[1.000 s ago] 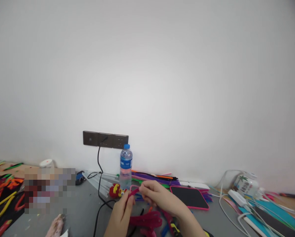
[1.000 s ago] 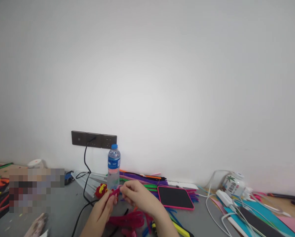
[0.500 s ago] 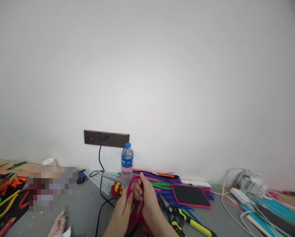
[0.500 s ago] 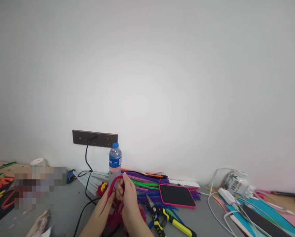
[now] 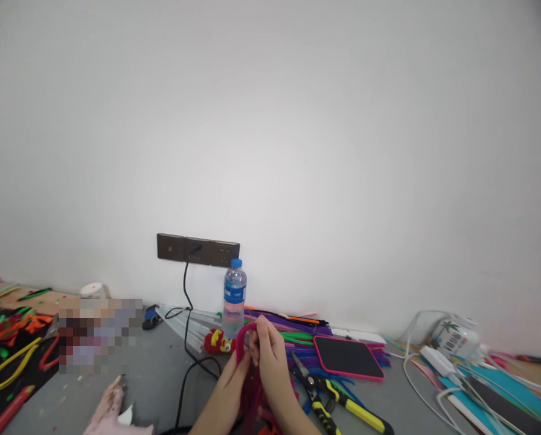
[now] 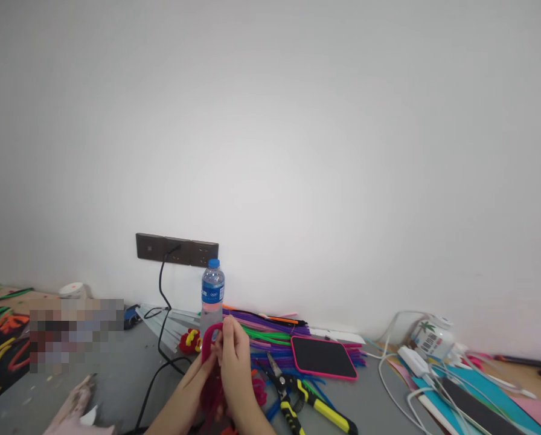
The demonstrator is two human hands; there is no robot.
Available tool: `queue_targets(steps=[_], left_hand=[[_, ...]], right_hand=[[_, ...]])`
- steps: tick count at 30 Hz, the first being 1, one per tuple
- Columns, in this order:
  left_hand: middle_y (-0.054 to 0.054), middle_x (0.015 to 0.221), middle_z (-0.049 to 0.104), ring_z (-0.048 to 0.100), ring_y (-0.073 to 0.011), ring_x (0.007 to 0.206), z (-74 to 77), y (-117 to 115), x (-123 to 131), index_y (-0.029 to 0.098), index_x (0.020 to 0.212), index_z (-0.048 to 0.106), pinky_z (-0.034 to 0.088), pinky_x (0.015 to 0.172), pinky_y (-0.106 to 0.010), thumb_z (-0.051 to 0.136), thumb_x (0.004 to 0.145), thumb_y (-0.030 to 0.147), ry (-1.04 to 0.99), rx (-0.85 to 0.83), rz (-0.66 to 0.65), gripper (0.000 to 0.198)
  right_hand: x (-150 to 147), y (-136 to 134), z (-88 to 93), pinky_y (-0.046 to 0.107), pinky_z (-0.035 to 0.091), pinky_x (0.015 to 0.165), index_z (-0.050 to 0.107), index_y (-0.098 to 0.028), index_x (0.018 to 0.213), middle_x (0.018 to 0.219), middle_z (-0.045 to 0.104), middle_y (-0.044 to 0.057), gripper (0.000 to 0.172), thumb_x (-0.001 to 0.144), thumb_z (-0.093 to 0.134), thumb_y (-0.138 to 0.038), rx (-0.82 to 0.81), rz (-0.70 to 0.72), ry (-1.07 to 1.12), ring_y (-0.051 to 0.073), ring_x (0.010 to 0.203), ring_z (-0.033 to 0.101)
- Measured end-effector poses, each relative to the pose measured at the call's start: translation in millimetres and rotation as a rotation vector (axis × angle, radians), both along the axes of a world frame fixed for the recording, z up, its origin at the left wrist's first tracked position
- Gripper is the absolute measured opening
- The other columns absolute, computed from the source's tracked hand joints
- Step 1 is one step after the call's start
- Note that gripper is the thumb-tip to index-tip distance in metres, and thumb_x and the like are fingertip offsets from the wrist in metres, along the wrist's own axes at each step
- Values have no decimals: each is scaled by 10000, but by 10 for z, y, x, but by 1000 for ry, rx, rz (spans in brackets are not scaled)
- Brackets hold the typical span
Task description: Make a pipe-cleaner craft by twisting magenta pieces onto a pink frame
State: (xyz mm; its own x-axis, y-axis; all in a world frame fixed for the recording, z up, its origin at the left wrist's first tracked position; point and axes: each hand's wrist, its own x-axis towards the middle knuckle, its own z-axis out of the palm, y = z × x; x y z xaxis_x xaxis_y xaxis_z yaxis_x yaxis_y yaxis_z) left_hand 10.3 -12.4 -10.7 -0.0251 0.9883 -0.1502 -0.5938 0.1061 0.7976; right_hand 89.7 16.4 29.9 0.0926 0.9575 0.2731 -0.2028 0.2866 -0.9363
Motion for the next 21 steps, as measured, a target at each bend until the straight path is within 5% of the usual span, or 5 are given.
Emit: queue_targets(steps=[2,5,11,16,21], left_hand=[[-20,500,693,659,-215,428,9,-16,34,192,1098,680,499,408,-263,736,714,476,3,-53,-173,481],[49,337,560,466,-126,237,10,-33,61,183,1043,665,352,293,-195,705,703,561,21,-84,-326,511],[51,338,529,423,-95,278,20,-59,65,156,835,616,307,312,-183,652,671,672,130,-59,-453,542],[87,388,480,359,-48,316,102,-77,4,182,699,525,267,359,-176,677,586,729,164,2,-552,579],[142,368,360,210,-24,321,131,-63,5,213,680,464,123,363,-183,683,424,799,190,-119,-563,676]], right_hand=[[15,-8,-18,236,261,450,392,-231,647,554,335,-75,466,868,428,-639,45,-37,-113,105,473,285],[43,-34,-31,254,266,501,386,-230,673,590,356,-58,404,949,344,-522,147,-67,-345,124,523,331],[127,-63,59,269,248,543,403,-221,688,592,389,-48,347,985,300,-368,248,-133,-651,136,538,388],[186,-33,104,268,225,517,452,-217,719,554,379,-58,345,981,304,-387,256,-176,-743,140,499,374],[190,-9,62,265,250,522,461,-221,739,578,420,-45,356,974,309,-443,212,-128,-691,148,528,396]])
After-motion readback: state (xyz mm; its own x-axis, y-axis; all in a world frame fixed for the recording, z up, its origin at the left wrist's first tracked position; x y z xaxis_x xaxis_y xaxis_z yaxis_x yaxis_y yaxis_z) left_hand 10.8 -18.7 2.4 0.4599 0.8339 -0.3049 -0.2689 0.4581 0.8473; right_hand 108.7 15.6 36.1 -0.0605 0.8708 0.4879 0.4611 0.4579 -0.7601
